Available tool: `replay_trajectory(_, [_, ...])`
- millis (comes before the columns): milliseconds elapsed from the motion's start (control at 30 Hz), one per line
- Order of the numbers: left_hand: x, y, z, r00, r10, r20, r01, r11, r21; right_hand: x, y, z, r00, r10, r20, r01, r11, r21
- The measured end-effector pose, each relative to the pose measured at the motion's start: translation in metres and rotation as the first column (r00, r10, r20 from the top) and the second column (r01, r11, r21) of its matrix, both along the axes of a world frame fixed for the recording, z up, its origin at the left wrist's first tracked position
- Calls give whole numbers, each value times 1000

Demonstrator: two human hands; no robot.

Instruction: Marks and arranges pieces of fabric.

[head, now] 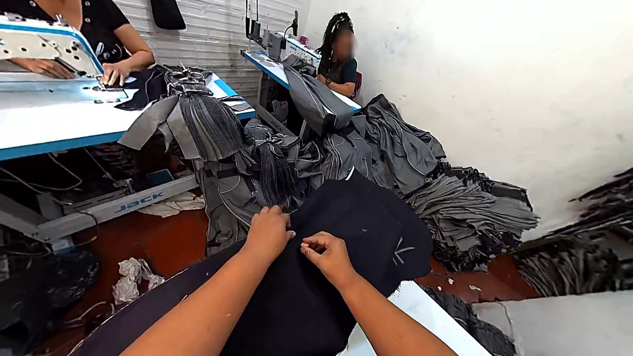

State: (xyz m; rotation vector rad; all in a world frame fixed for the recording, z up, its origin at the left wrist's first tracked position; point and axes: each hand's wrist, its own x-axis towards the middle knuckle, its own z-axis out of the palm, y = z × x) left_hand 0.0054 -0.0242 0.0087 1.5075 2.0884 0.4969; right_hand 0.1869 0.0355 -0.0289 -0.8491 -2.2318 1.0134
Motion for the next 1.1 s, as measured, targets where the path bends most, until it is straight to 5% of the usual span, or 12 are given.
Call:
replay_trajectory(200, [-6,-5,4,966,-69,250,82,996,-40,-9,10,-4,999,-29,23,27,994,105])
replay_trajectory(300, [-20,-2,0,795,-40,605,152,979,-134,-11,9,-9,1000,9,-12,-7,991,136])
replay_trajectory(400, [-23,8,5,685,99,721,96,970,-224,-10,11,-11,997,9,-72,-1,994,112])
replay_trajectory(533, [-30,24,-7,776,162,610,-136,987,-89,-8,12,-14,999,3,-36,2,991,131])
replay_trajectory(633, [-27,25,-21,931,156,329,-162,987,-10,-12,12,-15,997,-34,72,15,969,245])
replay_trajectory(767, [-15,22,-25,972,159,173,-173,983,67,-30,3,-5,980,-58,189,9,967,253])
replay_trajectory(933, [-13,24,-28,986,111,123,-124,987,102,-7,-19,-11,966,176,191,-237,899,368])
replay_trajectory(1100, [-16,25,-29,969,140,204,-159,984,78,-16,13,-7,982,-6,188,-68,919,389])
